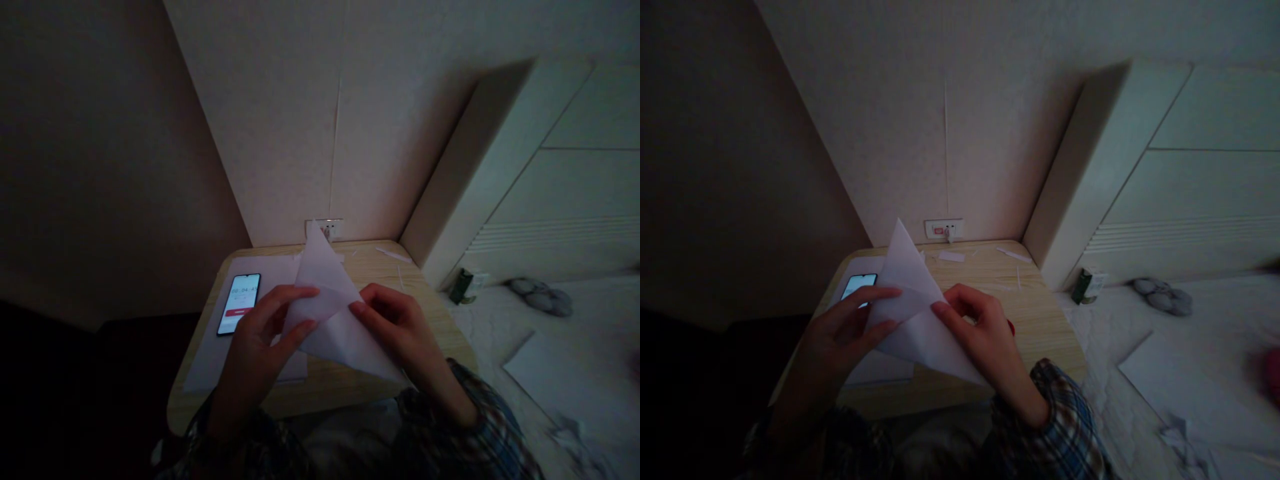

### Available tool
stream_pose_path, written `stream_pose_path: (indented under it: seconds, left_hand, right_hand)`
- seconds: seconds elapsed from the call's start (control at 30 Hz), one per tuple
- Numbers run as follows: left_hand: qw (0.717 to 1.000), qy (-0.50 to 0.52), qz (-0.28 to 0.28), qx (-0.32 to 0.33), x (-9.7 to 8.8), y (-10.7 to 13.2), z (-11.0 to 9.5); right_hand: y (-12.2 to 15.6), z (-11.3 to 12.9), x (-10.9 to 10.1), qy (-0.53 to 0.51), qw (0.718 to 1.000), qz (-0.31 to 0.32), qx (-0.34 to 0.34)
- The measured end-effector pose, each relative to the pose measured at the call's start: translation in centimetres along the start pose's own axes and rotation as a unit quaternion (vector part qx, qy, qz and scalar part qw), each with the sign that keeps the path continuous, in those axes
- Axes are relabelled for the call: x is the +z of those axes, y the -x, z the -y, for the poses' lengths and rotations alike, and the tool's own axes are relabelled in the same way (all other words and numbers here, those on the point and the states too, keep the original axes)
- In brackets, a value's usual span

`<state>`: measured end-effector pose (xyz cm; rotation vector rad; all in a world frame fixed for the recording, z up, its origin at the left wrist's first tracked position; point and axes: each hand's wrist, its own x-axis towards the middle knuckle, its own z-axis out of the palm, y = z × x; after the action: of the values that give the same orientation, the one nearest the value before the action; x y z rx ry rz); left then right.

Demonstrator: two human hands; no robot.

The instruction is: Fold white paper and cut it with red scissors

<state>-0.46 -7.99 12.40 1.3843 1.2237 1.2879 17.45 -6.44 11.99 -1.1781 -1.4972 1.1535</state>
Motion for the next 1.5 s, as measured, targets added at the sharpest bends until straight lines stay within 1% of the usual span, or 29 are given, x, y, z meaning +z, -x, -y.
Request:
stream_pose_path:
  seconds: [0.13,0.3,0.37,0.47,0.53,0.63,0.73,0.93,1.03,1.2,1.27,1.33,1.43,1.5]
  left_hand:
    - [1.0,0.0,-0.003,-0.004,-0.1,0.1,0.0]
    - [0.999,0.019,0.012,-0.024,-0.3,0.2,-0.1]
    - [1.0,0.009,0.006,-0.026,-0.3,0.2,-0.1]
    - [1.0,-0.026,-0.01,-0.013,-0.4,0.1,0.0]
    - [0.999,-0.043,-0.007,0.003,-0.4,0.0,0.1]
    - [0.998,-0.056,0.012,0.022,-0.4,-0.1,0.4]
    - [0.997,-0.062,0.011,0.036,-0.5,-0.1,0.8]
    - [0.996,-0.047,-0.048,0.059,-0.4,-0.1,1.4]
    - [0.993,-0.061,-0.075,0.065,-0.3,-0.2,1.3]
    - [0.987,-0.095,-0.106,0.071,-0.3,-0.5,1.1]
    - [0.988,-0.073,-0.122,0.059,-0.3,-0.6,1.3]
    - [0.99,-0.031,-0.134,0.033,-0.2,-0.8,1.6]
    - [0.991,0.031,-0.131,0.001,0.0,-1.1,1.9]
    - [0.99,0.057,-0.13,0.003,0.1,-1.2,2.0]
  right_hand:
    - [0.0,-0.1,0.0,0.001,1.0,-0.01,-0.003]
    - [0.1,0.1,-0.2,-0.019,1.0,-0.015,-0.008]
    - [0.2,0.3,-0.3,-0.019,1.0,-0.016,-0.009]
    - [0.3,0.4,-0.5,0.003,1.0,-0.006,-0.013]
    - [0.3,0.4,-0.5,0.024,1.0,-0.002,-0.019]
    - [0.2,0.2,-0.4,0.041,0.999,-0.021,-0.027]
    - [0.2,0.0,-0.3,0.045,0.998,-0.04,-0.024]
    - [0.3,0.0,-0.6,0.015,0.999,-0.04,-0.018]
    - [0.2,0.0,-0.8,-0.002,0.999,-0.044,-0.022]
    - [-0.1,-0.2,-0.9,-0.017,0.999,-0.029,-0.029]
    - [-0.2,-0.3,-1.0,-0.018,0.999,-0.019,-0.029]
    - [-0.4,-0.5,-1.1,-0.018,0.999,-0.012,-0.026]
    - [-0.5,-0.7,-1.1,-0.024,0.999,-0.022,-0.019]
    - [-0.5,-0.8,-1.0,-0.032,0.999,-0.029,-0.012]
